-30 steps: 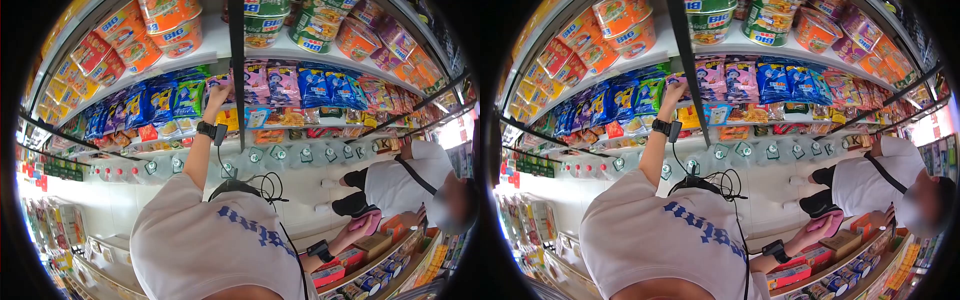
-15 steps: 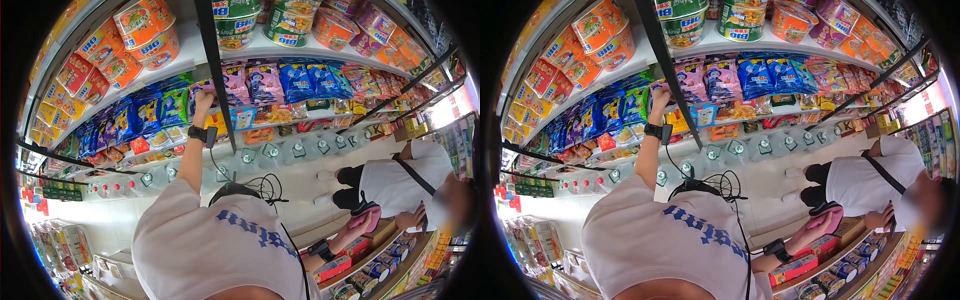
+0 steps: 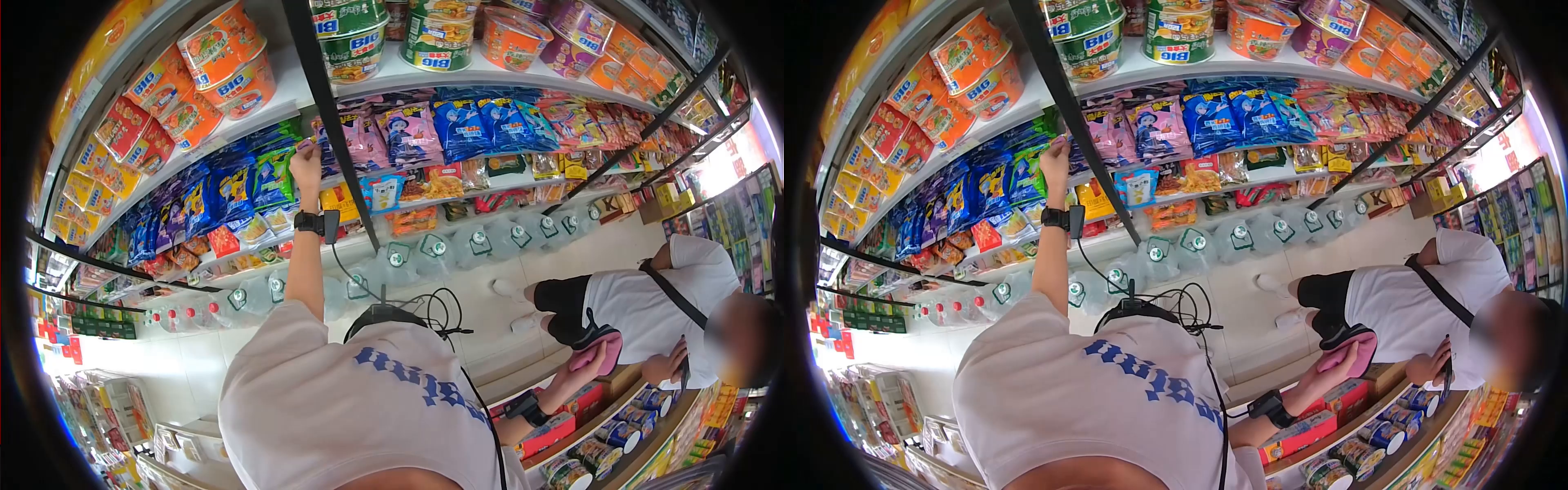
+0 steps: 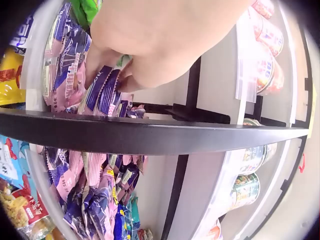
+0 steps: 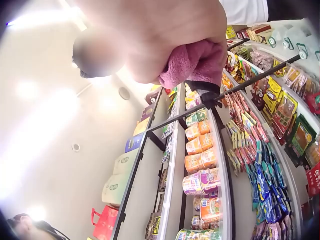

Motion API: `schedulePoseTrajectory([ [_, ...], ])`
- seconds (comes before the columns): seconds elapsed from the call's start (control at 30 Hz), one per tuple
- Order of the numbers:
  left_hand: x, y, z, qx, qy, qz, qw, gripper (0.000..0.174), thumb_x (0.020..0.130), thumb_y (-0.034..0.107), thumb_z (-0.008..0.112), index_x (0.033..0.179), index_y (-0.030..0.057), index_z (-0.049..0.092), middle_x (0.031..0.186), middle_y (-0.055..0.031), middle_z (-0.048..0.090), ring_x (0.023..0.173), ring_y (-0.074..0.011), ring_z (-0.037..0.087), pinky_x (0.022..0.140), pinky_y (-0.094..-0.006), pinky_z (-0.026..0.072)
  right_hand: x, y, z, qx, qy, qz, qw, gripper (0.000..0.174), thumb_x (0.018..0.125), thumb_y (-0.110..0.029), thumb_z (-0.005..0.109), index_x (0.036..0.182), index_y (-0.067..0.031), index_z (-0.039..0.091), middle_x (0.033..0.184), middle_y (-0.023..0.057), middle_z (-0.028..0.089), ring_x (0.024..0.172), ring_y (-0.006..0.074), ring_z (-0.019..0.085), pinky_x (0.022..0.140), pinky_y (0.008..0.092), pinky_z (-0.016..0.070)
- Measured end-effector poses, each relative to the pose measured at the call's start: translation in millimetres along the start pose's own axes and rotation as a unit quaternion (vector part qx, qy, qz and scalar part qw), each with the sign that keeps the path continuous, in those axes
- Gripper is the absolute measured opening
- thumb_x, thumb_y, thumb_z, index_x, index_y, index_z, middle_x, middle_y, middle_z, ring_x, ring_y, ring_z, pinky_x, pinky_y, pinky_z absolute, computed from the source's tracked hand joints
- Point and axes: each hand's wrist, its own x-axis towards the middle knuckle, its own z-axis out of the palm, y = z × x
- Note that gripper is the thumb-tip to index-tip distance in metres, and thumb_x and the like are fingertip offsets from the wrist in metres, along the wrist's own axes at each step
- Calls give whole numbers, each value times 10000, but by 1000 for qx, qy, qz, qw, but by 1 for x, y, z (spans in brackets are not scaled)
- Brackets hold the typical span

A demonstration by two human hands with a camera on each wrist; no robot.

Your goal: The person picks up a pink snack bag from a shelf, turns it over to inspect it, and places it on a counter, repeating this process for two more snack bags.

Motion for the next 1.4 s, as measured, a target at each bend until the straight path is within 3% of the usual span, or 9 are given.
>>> schedulePoseTrajectory([
  [0.2,3,-30,20,-66,-26,-9,997,156,840,110,717,909,-29,725,801,-170,737,742,-246,732,711,-341,550,1,-5,-7,14,-6,-7,1000,403,960,-279,645,1249,-4,591,1163,78,640,1067,153,613,924,307,492],
  [0.33,3,-50,42,-2,-54,-31,998,165,842,-42,548,955,-51,668,797,-95,702,708,-170,683,623,-297,530,7,-2,-16,19,-23,-2,1000,390,968,-272,636,1251,-7,590,1155,76,643,1061,149,614,916,304,493],
  [0.47,16,-91,56,-113,-113,-101,982,186,831,26,668,1004,-42,645,890,-144,718,768,-239,705,706,-342,546,13,-1,-21,33,-34,-2,999,388,965,-268,642,1249,-9,589,1143,75,648,1048,147,619,912,302,493],
  [0.67,3,2,19,-169,-246,-128,946,209,872,-36,553,1080,-46,549,933,-131,659,789,-209,666,686,-351,541,15,1,-9,19,-40,9,999,398,952,-271,659,1244,-10,586,1132,77,648,1034,146,622,915,295,486],
  [0.9,4,-6,-3,-24,-64,55,996,147,956,88,556,993,-54,551,883,-187,631,806,-292,625,759,-391,491,4,-3,6,35,-57,30,997,451,967,-257,645,1330,-9,545,1219,78,635,1116,144,597,1002,289,439],
  [1.07,19,-48,-13,20,-40,39,998,162,972,125,564,997,-30,522,902,-155,616,785,-250,584,715,-369,500,2,-3,3,41,-19,11,999,382,951,-261,657,1232,-12,585,1122,65,650,1031,141,621,893,290,489],
  [1.17,8,-13,-4,-232,-77,-152,958,153,1007,131,529,1061,-8,498,995,-120,581,815,-222,574,762,-365,540,1,-3,2,33,-20,20,999,378,952,-259,655,1231,-13,587,1123,64,653,1032,136,622,888,284,491],
  [1.3,8,-19,20,-458,-115,-182,862,158,1059,167,448,1144,34,453,1129,-72,472,962,-185,534,870,-428,574,4,3,3,28,-38,20,999,405,958,-263,650,1272,-19,572,1163,68,644,1072,140,609,917,291,482],
  [1.4,4,-20,34,-402,-96,-190,890,176,1067,204,447,1148,48,452,1131,-64,477,967,-175,535,837,-403,569,5,2,3,18,-48,19,999,453,973,-272,635,1343,-29,541,1231,76,626,1136,150,589,973,304,463],
])
